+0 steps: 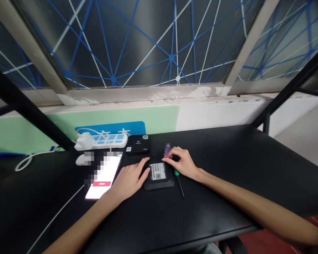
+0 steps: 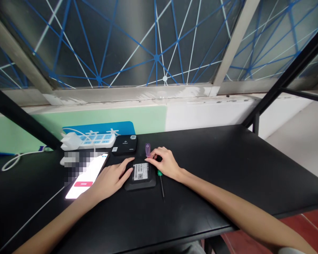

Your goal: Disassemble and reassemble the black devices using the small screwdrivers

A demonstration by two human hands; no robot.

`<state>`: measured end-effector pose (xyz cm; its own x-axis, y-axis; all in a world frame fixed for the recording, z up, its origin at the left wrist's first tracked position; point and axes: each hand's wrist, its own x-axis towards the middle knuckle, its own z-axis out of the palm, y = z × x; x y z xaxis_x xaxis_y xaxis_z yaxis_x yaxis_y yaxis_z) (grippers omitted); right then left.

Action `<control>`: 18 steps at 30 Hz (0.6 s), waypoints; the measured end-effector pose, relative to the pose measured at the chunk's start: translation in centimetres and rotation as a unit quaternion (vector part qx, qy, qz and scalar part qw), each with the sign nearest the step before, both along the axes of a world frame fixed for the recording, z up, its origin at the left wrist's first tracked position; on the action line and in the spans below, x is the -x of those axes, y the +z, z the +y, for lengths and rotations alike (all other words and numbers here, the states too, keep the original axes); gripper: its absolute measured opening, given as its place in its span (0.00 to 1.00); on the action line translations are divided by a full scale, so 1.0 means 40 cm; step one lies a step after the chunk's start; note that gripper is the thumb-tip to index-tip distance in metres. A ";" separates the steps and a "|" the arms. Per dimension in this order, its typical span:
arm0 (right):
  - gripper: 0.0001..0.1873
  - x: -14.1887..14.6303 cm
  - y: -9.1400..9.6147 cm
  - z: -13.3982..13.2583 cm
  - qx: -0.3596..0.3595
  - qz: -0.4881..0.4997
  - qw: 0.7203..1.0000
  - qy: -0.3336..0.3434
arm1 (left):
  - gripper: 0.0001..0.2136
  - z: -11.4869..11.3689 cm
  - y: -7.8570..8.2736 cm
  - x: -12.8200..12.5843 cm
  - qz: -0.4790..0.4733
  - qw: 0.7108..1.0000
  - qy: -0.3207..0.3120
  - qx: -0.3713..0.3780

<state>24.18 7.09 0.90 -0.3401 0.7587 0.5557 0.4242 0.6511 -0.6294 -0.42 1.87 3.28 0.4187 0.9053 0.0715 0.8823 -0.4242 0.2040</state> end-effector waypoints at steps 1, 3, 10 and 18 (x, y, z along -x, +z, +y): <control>0.11 0.000 0.000 0.000 0.001 -0.001 1.000 -0.002 | 0.19 0.000 0.000 0.000 -0.002 1.000 -0.001 0.001; 0.11 -0.001 0.000 -0.001 0.001 -0.006 1.000 -0.003 | 0.19 0.000 0.000 0.001 -0.005 1.000 -0.003 0.003; 0.05 -0.001 0.012 -0.009 -0.012 -0.017 1.000 0.022 | 0.19 0.000 0.002 -0.002 -0.009 1.000 -0.003 0.001; 0.06 -0.006 0.006 -0.005 -0.013 -0.015 0.999 0.032 | 0.19 -0.002 0.004 -0.002 -0.010 1.000 -0.004 0.005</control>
